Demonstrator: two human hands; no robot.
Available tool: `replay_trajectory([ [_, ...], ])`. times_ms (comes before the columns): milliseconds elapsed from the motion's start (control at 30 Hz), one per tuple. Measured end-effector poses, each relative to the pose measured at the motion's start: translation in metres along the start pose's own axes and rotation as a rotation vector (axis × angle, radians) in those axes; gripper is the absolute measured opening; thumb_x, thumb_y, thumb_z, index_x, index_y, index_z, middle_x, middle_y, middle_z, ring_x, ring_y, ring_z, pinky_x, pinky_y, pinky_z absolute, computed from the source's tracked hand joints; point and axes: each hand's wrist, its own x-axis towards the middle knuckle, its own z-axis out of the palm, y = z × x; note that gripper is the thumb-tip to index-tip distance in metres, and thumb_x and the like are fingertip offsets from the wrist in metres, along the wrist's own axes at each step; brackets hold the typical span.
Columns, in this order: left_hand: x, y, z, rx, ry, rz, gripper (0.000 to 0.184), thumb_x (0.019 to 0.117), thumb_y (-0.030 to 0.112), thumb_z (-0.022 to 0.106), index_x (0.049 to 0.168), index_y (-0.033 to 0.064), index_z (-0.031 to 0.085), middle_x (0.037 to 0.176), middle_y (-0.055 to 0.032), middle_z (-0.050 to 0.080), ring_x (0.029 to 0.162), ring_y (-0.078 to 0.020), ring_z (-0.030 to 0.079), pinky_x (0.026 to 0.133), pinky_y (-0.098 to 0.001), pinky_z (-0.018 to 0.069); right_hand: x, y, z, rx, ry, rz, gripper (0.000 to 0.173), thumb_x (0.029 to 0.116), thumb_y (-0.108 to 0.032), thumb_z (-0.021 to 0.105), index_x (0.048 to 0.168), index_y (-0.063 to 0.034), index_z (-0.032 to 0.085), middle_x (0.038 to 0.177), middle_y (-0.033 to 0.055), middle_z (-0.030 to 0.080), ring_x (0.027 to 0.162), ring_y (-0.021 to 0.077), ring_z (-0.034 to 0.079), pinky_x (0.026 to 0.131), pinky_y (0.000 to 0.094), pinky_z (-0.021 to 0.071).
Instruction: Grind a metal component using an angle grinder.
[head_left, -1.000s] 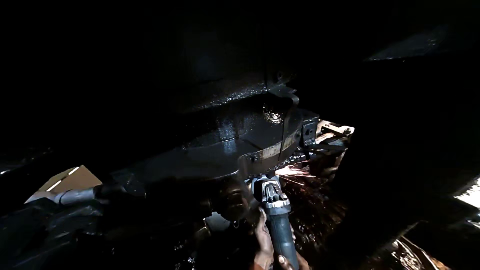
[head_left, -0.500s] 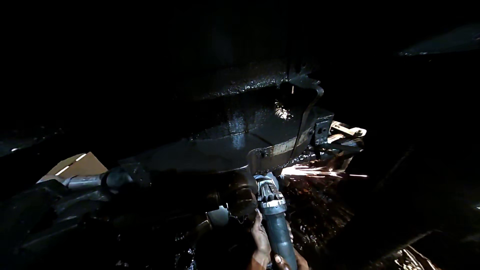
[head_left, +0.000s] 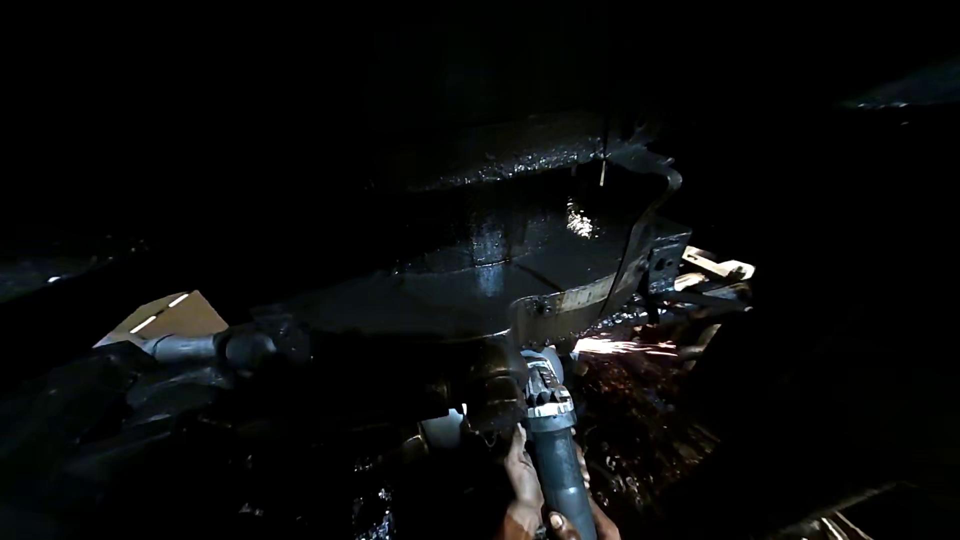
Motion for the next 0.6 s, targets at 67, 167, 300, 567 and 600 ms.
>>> replay_trajectory([
  [67,-0.001,0.000,-0.001,-0.001,-0.005,-0.005,0.082,0.0968,0.065,0.011,0.112,0.0008,0.059,0.082,-0.0168,0.071,0.062,-0.0270,0.069,0.054,-0.0394,0.0581,0.000,0.001,0.000,0.002,-0.006,-0.015,0.057,0.0836,-0.039,0.079,0.115,0.0065,0.065,0.092,0.0048,0.075,0.083,0.0058,0.072,0.082,0.0281,0.0615],
  [167,-0.001,0.001,-0.004,-0.027,-0.018,-0.004,0.086,0.0958,0.071,0.015,0.111,0.0004,0.062,0.081,-0.0179,0.071,0.062,-0.0283,0.069,0.055,-0.0409,0.0587,0.000,-0.001,0.002,-0.006,-0.012,-0.015,0.056,0.0831,-0.040,0.079,0.114,0.0058,0.066,0.092,0.0037,0.074,0.083,0.0045,0.071,0.081,0.0267,0.0611],
  [300,-0.001,0.003,-0.006,-0.035,-0.015,0.004,0.087,0.0942,0.072,0.016,0.112,0.0006,0.062,0.082,-0.0174,0.071,0.063,-0.0280,0.069,0.054,-0.0403,0.0581,0.002,-0.002,0.003,-0.023,-0.021,-0.008,0.055,0.0823,-0.039,0.079,0.112,0.0056,0.066,0.091,0.0046,0.074,0.082,0.0055,0.071,0.080,0.0278,0.0611],
  [567,-0.003,0.007,-0.013,-0.094,-0.086,0.000,0.083,0.0887,0.077,0.035,0.112,0.0026,0.065,0.082,-0.0156,0.071,0.065,-0.0268,0.070,0.057,-0.0398,0.0588,0.004,0.002,0.007,-0.034,-0.041,-0.010,0.059,0.0812,-0.040,0.081,0.114,0.0063,0.066,0.094,0.0067,0.074,0.085,0.0069,0.071,0.083,0.0292,0.0608],
  [600,-0.003,0.008,-0.014,-0.114,-0.104,-0.010,0.083,0.0854,0.078,0.043,0.112,0.0030,0.066,0.083,-0.0155,0.071,0.066,-0.0270,0.070,0.058,-0.0402,0.0589,0.004,0.002,0.008,-0.033,-0.044,-0.007,0.059,0.0811,-0.039,0.081,0.115,0.0067,0.065,0.094,0.0070,0.074,0.085,0.0072,0.071,0.083,0.0294,0.0607],
])
